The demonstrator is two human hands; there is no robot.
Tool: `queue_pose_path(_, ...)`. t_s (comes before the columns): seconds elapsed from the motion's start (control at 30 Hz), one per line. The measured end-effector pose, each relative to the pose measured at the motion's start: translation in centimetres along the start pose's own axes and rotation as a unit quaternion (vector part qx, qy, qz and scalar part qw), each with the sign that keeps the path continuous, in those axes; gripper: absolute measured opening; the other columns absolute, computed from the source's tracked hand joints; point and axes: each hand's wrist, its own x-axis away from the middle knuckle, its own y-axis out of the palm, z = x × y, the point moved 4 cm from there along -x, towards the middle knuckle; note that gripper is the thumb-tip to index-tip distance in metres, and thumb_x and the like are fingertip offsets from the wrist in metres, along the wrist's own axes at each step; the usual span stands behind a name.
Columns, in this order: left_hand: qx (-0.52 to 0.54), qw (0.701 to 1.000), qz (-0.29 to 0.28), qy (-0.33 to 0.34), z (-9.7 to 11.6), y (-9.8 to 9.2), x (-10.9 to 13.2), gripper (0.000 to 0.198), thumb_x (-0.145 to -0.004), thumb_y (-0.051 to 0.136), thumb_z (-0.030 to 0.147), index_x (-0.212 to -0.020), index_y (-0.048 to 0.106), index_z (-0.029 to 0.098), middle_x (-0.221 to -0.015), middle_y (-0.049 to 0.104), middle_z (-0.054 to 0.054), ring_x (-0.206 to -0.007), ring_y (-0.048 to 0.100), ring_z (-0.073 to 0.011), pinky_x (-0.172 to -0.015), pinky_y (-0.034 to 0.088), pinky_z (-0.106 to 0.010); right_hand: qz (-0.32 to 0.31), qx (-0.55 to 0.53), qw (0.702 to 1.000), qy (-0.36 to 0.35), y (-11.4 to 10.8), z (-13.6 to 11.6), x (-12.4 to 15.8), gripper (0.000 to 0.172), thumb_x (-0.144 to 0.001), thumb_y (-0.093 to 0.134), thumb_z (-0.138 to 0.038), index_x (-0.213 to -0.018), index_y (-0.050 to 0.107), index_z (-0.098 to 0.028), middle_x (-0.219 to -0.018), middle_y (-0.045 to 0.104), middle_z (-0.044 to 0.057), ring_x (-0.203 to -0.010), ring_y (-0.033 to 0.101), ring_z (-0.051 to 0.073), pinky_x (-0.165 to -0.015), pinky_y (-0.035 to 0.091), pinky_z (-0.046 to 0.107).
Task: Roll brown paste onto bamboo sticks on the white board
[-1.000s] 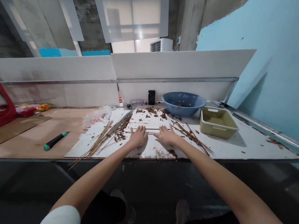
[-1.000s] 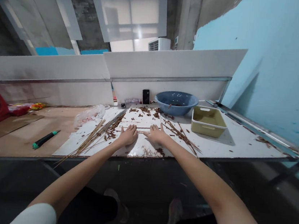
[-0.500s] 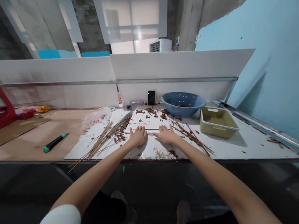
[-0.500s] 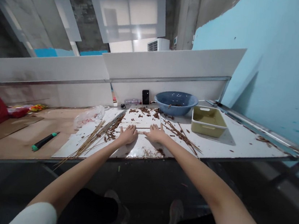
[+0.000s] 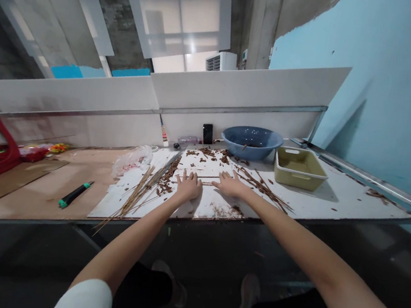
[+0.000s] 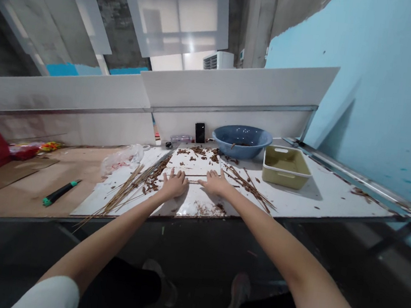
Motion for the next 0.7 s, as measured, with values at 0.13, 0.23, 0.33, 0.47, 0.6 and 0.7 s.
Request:
queue_pose_path(0.13,-0.007,1.0,0.026,-0.004,0.3,-0.3,0.0,0.072,-0.113,0.023,0.041,-0.177,0.04,0.013,-0.185,0.037,-0.014,-0.176,0.012,-0.0429,-0.14,0.009,-0.073,0.034,0.037,0.998,-0.037,-0.2,-0.2,0.4,0.073,-0.118,0.023,-0.053,-0.171,0.049,-0.01,-0.181,0.036,0.028,-0.173,0.028,0.039,-0.139,0.018,0.066)
queue_pose_path(0.23,-0.027,0.999,0.04,0.025,-0.5,0.7,1.3,0.07,-0.113,0.027,0.044,-0.176,0.043,0.018,-0.183,0.04,-0.014,-0.176,0.013,-0.0436,-0.139,0.011,-0.075,0.059,0.08,0.992,-0.076,0.9,0.0,2.0,0.062,-0.119,0.029,-0.052,-0.163,0.061,-0.022,-0.179,0.044,0.023,-0.17,0.034,0.04,-0.137,0.014,0.074)
queue_pose_path(0.33,-0.03,0.999,0.031,0.025,-1.2,1.1,1.5,0.071,-0.113,0.024,0.045,-0.178,0.04,0.019,-0.185,0.037,-0.011,-0.176,0.011,-0.0441,-0.139,0.01,-0.074,0.059,0.09,0.991,-0.085,1.2,0.4,2.1,0.053,-0.12,0.033,-0.045,-0.16,0.064,-0.031,-0.178,0.047,0.019,-0.168,0.039,0.04,-0.135,0.008,0.08)
queue_pose_path(0.47,-0.003,1.0,0.009,-0.006,-0.5,-0.1,0.1,0.073,-0.114,0.018,0.043,-0.178,0.036,0.014,-0.187,0.033,-0.012,-0.176,0.01,-0.0435,-0.139,0.011,-0.075,0.037,0.045,0.998,-0.034,-0.1,0.6,0.1,0.062,-0.12,0.026,-0.048,-0.169,0.053,-0.022,-0.181,0.042,0.022,-0.17,0.035,0.038,-0.137,0.007,0.076)
queue_pose_path(0.6,0.016,0.999,0.014,-0.028,0.1,0.0,0.2,0.073,-0.113,0.019,0.043,-0.179,0.036,0.014,-0.188,0.028,-0.012,-0.176,0.01,-0.0429,-0.139,0.012,-0.075,0.051,0.017,0.999,0.0,0.0,0.5,0.4,0.074,-0.119,0.022,-0.057,-0.174,0.043,-0.014,-0.184,0.034,0.023,-0.173,0.027,0.035,-0.14,0.005,0.068)
queue_pose_path(0.7,-0.003,1.0,0.029,-0.004,-0.3,1.2,1.4,0.074,-0.113,0.021,0.047,-0.178,0.039,0.016,-0.186,0.032,-0.014,-0.176,0.01,-0.0425,-0.138,0.01,-0.076,0.062,0.037,0.997,-0.034,1.3,0.5,2.0,0.071,-0.118,0.025,-0.06,-0.173,0.047,-0.021,-0.183,0.038,0.021,-0.173,0.028,0.036,-0.139,0.002,0.071)
